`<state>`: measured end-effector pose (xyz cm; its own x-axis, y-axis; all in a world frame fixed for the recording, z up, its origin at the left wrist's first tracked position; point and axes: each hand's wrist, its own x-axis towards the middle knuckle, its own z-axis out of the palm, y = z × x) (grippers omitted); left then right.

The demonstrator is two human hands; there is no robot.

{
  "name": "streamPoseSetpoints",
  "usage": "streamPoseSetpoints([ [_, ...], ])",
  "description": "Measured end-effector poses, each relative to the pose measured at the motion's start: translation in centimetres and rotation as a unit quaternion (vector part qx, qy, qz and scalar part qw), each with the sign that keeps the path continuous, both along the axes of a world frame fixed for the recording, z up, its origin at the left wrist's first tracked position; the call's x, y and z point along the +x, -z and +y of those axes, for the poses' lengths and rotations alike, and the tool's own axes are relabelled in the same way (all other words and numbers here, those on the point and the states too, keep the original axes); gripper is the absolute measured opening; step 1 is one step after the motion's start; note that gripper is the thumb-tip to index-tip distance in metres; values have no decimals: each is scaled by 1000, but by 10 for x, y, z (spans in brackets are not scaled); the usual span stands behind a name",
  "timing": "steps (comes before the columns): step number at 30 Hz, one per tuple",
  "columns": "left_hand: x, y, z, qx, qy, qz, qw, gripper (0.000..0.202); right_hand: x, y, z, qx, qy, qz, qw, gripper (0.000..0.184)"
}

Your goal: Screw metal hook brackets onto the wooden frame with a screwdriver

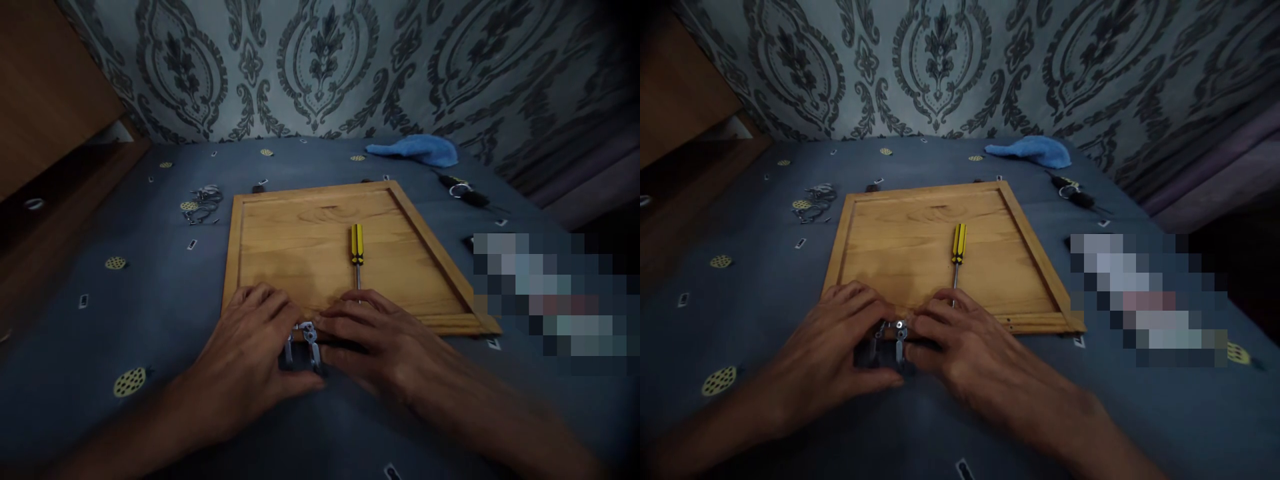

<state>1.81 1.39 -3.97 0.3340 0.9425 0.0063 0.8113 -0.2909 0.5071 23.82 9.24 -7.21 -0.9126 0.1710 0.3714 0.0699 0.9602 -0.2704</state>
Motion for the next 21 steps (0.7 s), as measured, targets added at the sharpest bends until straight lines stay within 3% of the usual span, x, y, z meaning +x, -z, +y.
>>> streamPoseSetpoints([
  [14, 2, 0, -1, -10, 3, 13, 1000, 42, -1, -5, -4, -14, 4, -8, 1000, 18],
  [21, 3, 0, -1, -25, 0, -4, 1000, 37, 1, 0, -3, -1, 4, 0, 1000, 18],
])
